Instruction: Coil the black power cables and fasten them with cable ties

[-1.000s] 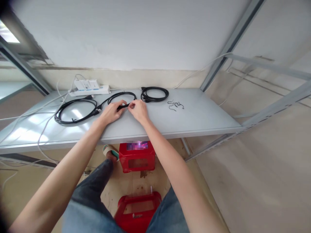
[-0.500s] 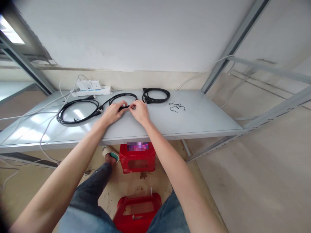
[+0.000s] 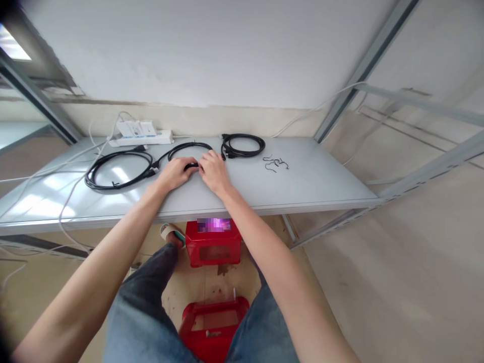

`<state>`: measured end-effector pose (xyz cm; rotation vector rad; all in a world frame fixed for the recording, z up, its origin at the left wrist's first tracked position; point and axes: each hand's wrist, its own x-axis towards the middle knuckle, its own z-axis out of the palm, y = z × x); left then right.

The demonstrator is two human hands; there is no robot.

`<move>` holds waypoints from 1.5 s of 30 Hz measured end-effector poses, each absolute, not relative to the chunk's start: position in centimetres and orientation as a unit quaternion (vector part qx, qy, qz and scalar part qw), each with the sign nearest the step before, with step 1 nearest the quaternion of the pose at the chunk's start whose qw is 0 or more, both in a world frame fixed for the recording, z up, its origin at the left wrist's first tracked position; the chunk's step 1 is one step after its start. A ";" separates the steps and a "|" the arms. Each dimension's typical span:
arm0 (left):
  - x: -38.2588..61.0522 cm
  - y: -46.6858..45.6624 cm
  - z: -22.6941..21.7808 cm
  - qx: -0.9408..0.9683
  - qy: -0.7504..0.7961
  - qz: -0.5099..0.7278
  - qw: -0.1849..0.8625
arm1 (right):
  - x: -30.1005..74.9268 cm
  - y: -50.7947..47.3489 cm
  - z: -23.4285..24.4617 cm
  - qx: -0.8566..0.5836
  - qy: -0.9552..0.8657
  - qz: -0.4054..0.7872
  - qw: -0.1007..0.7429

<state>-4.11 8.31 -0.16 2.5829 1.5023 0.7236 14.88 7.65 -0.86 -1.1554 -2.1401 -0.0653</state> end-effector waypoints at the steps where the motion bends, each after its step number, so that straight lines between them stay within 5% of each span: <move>1: -4.1 8.3 -0.1 0.840 0.489 0.233 0.032 | 14.8 7.5 -0.9 -0.435 -0.833 -0.032 0.340; 13: -4.2 8.1 0.1 0.833 0.506 0.221 0.041 | 15.1 7.7 -0.9 -0.473 -0.793 0.057 0.380; 29: -4.3 8.2 0.0 0.837 0.501 0.217 0.034 | 15.9 9.4 -1.6 -0.438 -0.723 0.332 0.418; 45: -4.5 8.4 -0.2 0.830 0.508 0.224 0.046 | 16.0 8.9 -1.2 -0.452 -0.734 0.329 0.386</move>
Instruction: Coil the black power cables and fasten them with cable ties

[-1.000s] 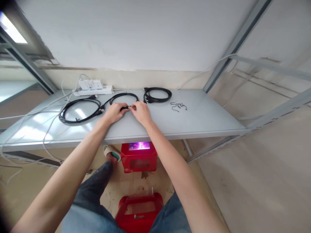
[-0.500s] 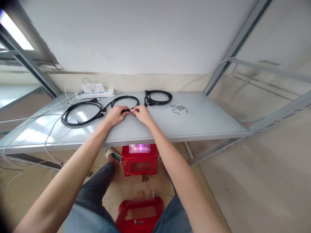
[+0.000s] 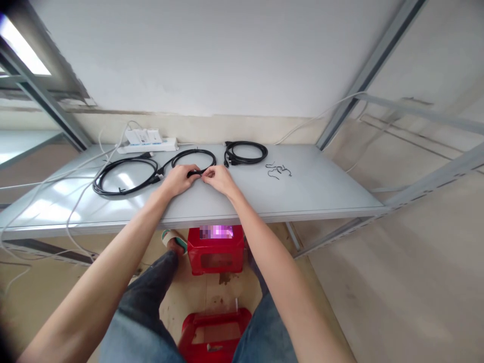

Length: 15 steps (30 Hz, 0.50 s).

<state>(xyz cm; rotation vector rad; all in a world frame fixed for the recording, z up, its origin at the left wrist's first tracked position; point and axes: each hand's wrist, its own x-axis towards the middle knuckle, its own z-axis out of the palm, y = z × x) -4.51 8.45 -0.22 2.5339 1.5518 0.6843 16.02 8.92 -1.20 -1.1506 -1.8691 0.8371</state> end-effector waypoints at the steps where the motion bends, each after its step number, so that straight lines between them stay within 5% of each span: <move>1: -4.5 8.4 -0.2 0.829 0.509 0.225 0.046 | 16.0 8.9 -1.2 -0.454 -0.735 0.325 0.384; 15: -4.6 8.6 -0.3 0.825 0.512 0.234 0.046 | 15.7 8.1 -1.1 -0.454 -0.793 0.157 0.375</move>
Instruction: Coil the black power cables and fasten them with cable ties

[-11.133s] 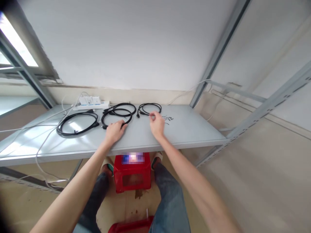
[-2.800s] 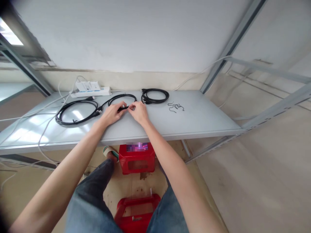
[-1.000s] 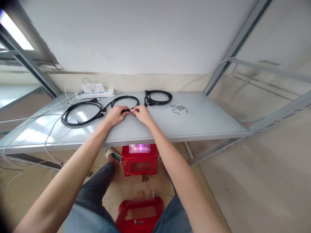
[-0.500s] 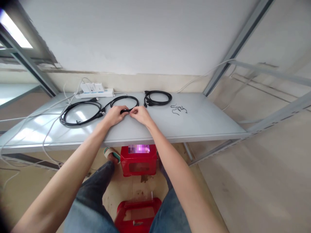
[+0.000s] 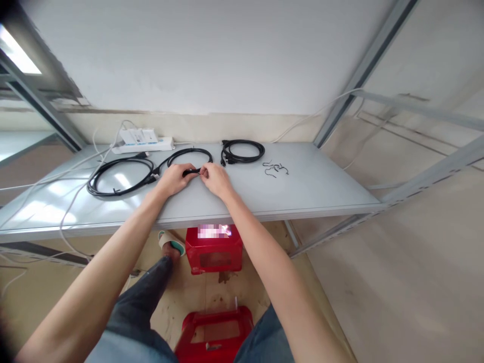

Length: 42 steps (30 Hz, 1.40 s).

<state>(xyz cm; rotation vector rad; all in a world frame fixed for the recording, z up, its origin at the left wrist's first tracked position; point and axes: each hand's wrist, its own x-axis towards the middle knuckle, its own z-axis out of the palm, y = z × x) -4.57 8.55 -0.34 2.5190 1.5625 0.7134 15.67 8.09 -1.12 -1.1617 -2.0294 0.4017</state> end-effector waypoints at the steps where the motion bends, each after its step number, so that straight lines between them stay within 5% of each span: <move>1: -4.5 8.5 -0.3 0.825 0.512 0.235 0.045 | 15.7 8.0 -1.0 -0.455 -0.795 0.134 0.378; 9: -4.5 8.4 -0.3 0.829 0.500 0.247 0.051 | 15.8 7.6 -0.8 -0.469 -0.786 0.065 0.397; 42: -4.2 8.3 -0.3 0.839 0.493 0.228 0.022 | 14.6 6.0 0.1 -0.455 -0.849 -0.107 0.247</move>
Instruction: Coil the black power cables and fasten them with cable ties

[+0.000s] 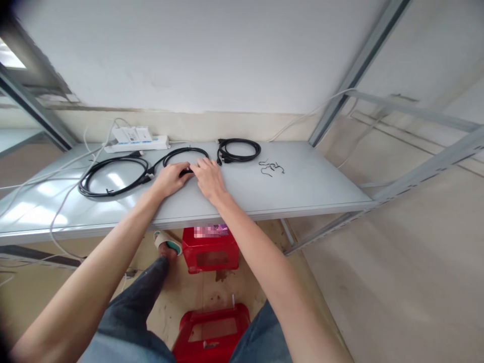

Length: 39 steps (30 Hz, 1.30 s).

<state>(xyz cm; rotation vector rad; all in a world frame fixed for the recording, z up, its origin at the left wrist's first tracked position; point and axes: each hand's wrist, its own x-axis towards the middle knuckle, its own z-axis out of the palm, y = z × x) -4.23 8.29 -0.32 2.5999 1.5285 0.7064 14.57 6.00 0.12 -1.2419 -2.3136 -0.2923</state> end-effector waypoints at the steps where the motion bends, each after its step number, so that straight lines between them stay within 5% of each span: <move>1: -4.2 8.3 -0.3 0.839 0.495 0.225 0.020 | 14.6 6.0 0.1 -0.455 -0.849 -0.109 0.246; 13: -4.3 8.0 0.1 0.837 0.495 0.230 0.036 | 14.8 6.7 -0.6 -0.483 -0.809 -0.030 0.333; 26: -4.4 8.0 0.0 0.829 0.501 0.246 0.039 | 15.8 9.2 -1.8 -0.414 -0.691 0.377 0.456; 39: -4.4 8.0 -0.1 0.833 0.500 0.235 0.042 | 15.7 8.4 -1.2 -0.432 -0.688 0.359 0.460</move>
